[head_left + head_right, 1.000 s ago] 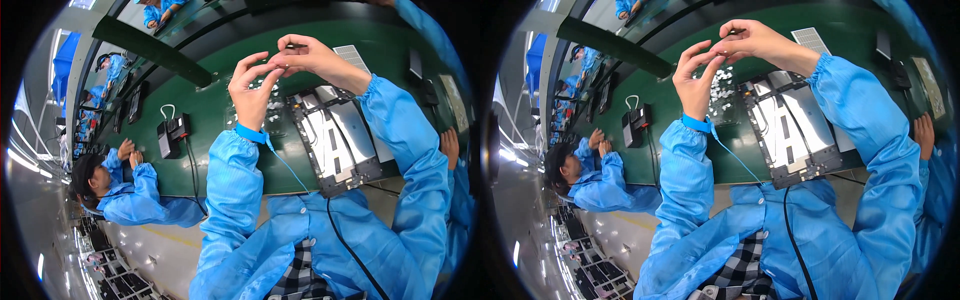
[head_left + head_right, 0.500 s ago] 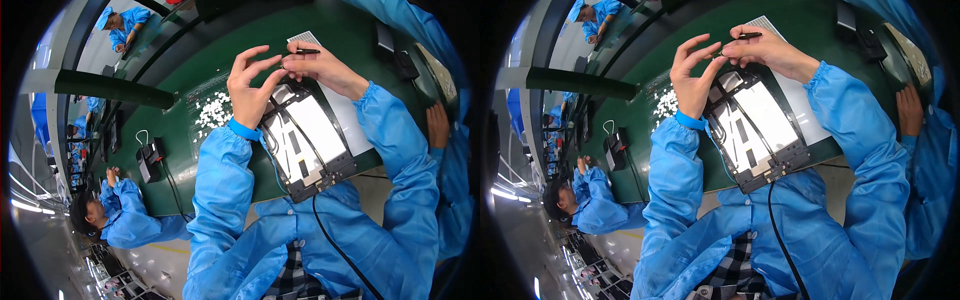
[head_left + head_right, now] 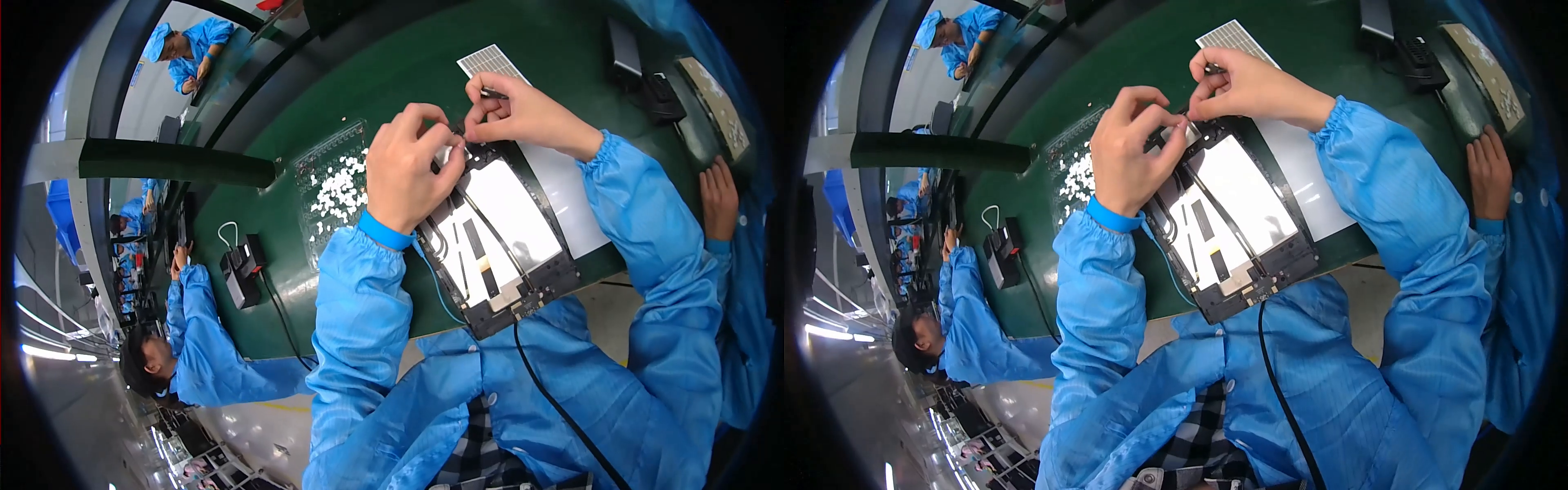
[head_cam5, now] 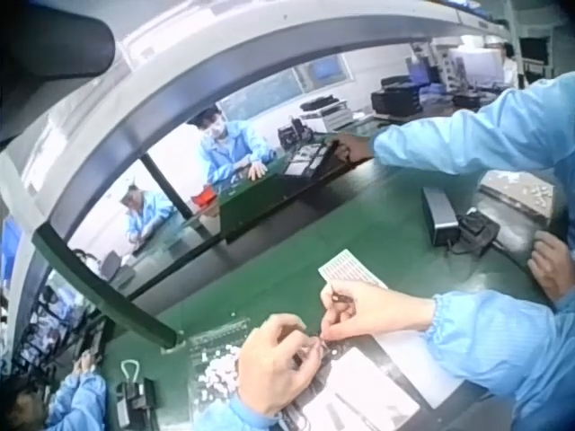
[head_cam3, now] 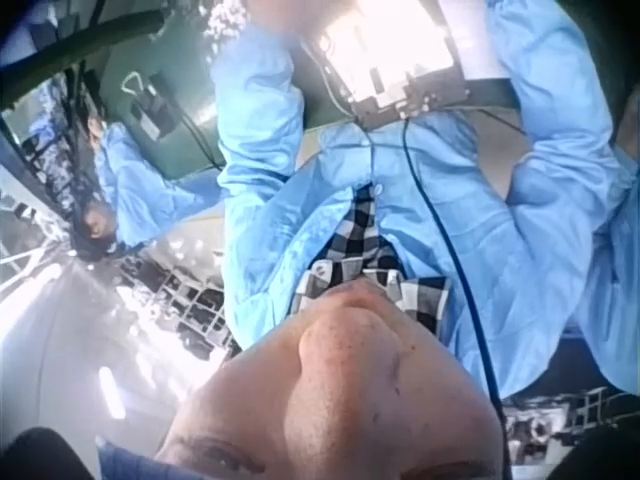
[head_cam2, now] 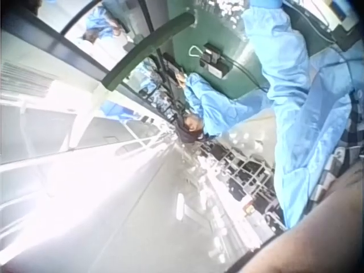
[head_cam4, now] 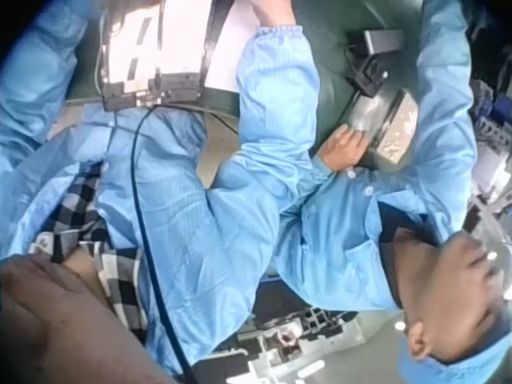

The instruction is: The person assembles tablet devices by placing internal components and small parts into a tablet chassis, then applies adhesive strips to secure them. Tweezers and a pry tool are used to manipulate the small parts and adhesive.

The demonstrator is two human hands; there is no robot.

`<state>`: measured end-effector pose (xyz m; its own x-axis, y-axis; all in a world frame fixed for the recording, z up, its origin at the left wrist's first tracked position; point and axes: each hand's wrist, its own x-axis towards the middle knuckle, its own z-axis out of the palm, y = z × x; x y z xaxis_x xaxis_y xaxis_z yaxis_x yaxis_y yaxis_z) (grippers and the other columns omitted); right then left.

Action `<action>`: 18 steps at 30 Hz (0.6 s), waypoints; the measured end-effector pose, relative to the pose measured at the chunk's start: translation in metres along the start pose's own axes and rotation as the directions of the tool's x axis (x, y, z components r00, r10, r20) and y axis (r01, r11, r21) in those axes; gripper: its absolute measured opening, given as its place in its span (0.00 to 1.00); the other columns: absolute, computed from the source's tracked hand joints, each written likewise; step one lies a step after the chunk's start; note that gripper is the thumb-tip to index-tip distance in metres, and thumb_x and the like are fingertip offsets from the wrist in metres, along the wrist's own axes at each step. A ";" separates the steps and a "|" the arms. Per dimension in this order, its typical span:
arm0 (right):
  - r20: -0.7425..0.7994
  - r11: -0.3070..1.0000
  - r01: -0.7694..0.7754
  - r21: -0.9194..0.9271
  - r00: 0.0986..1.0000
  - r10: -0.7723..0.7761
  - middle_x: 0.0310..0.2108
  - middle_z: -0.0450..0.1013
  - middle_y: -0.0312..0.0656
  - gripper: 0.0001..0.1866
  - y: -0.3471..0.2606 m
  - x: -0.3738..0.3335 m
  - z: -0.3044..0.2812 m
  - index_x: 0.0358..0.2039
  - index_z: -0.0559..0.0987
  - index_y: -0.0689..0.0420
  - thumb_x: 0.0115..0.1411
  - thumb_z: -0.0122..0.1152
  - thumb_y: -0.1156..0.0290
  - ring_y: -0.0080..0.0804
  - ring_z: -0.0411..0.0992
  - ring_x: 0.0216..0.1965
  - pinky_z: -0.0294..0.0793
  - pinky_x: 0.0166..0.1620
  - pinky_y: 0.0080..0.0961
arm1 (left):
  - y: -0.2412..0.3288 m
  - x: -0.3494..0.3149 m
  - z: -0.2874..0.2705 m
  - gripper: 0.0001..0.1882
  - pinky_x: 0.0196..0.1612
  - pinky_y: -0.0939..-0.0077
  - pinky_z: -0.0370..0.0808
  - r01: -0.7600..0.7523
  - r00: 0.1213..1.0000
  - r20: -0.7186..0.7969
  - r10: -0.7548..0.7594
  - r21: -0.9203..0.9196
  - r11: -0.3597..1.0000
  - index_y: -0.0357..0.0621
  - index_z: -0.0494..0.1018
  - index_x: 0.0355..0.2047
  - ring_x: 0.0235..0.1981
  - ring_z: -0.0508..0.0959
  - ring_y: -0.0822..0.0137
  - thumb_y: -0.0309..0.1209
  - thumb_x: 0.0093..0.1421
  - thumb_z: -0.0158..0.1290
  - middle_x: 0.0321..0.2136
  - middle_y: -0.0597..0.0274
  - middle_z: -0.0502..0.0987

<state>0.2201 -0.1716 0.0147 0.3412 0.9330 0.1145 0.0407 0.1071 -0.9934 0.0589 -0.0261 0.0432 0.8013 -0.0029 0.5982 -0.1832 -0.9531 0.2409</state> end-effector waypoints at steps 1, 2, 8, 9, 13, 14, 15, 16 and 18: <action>0.011 0.999 -0.034 -0.025 0.999 0.034 0.34 0.77 0.33 0.17 0.000 -0.001 -0.001 0.39 0.66 0.53 0.57 0.68 0.74 0.12 0.67 0.29 0.64 0.32 0.11 | 0.005 0.002 -0.003 0.05 0.34 0.67 0.75 0.006 0.999 0.052 -0.007 0.033 0.999 0.41 0.79 0.26 0.32 0.79 0.59 0.26 0.48 0.64 0.35 0.62 0.75; 0.020 0.996 -0.068 -0.050 0.997 0.069 0.34 0.77 0.34 0.18 -0.001 -0.002 -0.002 0.39 0.66 0.53 0.57 0.68 0.74 0.12 0.66 0.27 0.63 0.31 0.10 | 0.004 0.001 -0.001 0.05 0.34 0.67 0.75 -0.001 0.999 0.052 -0.001 0.031 1.000 0.41 0.79 0.26 0.32 0.79 0.59 0.26 0.48 0.64 0.35 0.62 0.75; 0.026 0.855 0.049 -0.516 0.999 -0.042 0.33 0.71 0.32 0.19 -0.009 -0.013 -0.005 0.41 0.66 0.52 0.55 0.68 0.74 0.16 0.65 0.31 0.65 0.33 0.16 | 0.000 -0.006 0.005 0.06 0.33 0.74 0.75 0.145 0.989 -0.013 -0.149 -0.160 0.976 0.37 0.78 0.26 0.30 0.79 0.66 0.23 0.50 0.65 0.35 0.60 0.74; 0.024 0.856 0.047 -0.515 0.999 -0.040 0.33 0.71 0.32 0.19 -0.008 -0.014 -0.006 0.41 0.66 0.52 0.55 0.68 0.74 0.16 0.65 0.31 0.65 0.33 0.16 | 0.001 -0.006 0.007 0.06 0.33 0.74 0.75 0.145 0.989 -0.010 -0.149 -0.162 0.976 0.37 0.78 0.26 0.30 0.79 0.66 0.23 0.50 0.65 0.35 0.60 0.74; 0.061 0.917 0.027 -0.399 0.998 -0.003 0.31 0.69 0.31 0.17 0.005 -0.011 -0.011 0.41 0.66 0.52 0.58 0.67 0.72 0.18 0.65 0.33 0.65 0.35 0.19 | 0.002 -0.008 0.018 0.06 0.31 0.76 0.75 0.157 0.988 0.047 -0.150 -0.220 0.963 0.37 0.78 0.26 0.29 0.78 0.68 0.25 0.51 0.65 0.35 0.61 0.74; 0.067 0.934 0.043 -0.355 0.998 -0.021 0.31 0.69 0.31 0.17 0.009 -0.010 -0.013 0.42 0.66 0.52 0.59 0.66 0.71 0.18 0.65 0.33 0.65 0.35 0.19 | 0.003 -0.008 0.020 0.06 0.30 0.76 0.74 0.147 0.989 0.063 -0.137 -0.206 0.967 0.37 0.78 0.26 0.29 0.78 0.68 0.25 0.51 0.65 0.35 0.61 0.74; 0.066 0.935 0.041 -0.353 0.998 -0.019 0.31 0.69 0.31 0.17 0.012 -0.008 -0.014 0.42 0.66 0.52 0.59 0.66 0.71 0.18 0.65 0.33 0.65 0.35 0.19 | 0.002 -0.009 0.021 0.06 0.30 0.76 0.74 0.148 0.988 0.066 -0.138 -0.207 0.967 0.37 0.78 0.26 0.29 0.78 0.68 0.25 0.51 0.65 0.35 0.61 0.74; 0.070 0.928 0.057 -0.368 0.997 -0.033 0.31 0.69 0.30 0.16 0.015 -0.007 -0.015 0.42 0.66 0.52 0.59 0.65 0.71 0.18 0.65 0.33 0.65 0.36 0.19 | 0.002 -0.009 0.022 0.06 0.29 0.77 0.74 0.144 0.989 0.072 -0.131 -0.209 0.967 0.37 0.78 0.26 0.28 0.78 0.69 0.25 0.51 0.65 0.36 0.62 0.74; 0.073 0.921 0.071 -0.382 0.996 -0.047 0.31 0.68 0.30 0.15 0.017 -0.006 -0.015 0.42 0.67 0.52 0.60 0.65 0.71 0.18 0.65 0.34 0.65 0.36 0.18 | 0.003 -0.010 0.023 0.06 0.28 0.77 0.74 0.139 0.989 0.081 -0.125 -0.212 0.967 0.37 0.78 0.26 0.27 0.78 0.69 0.26 0.51 0.65 0.36 0.62 0.74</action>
<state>0.2328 -0.1809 -0.0029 0.2694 0.9496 0.1602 0.4206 0.0336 -0.9066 0.0637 -0.0364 0.0204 0.8612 0.0917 0.4999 -0.1862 -0.8583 0.4782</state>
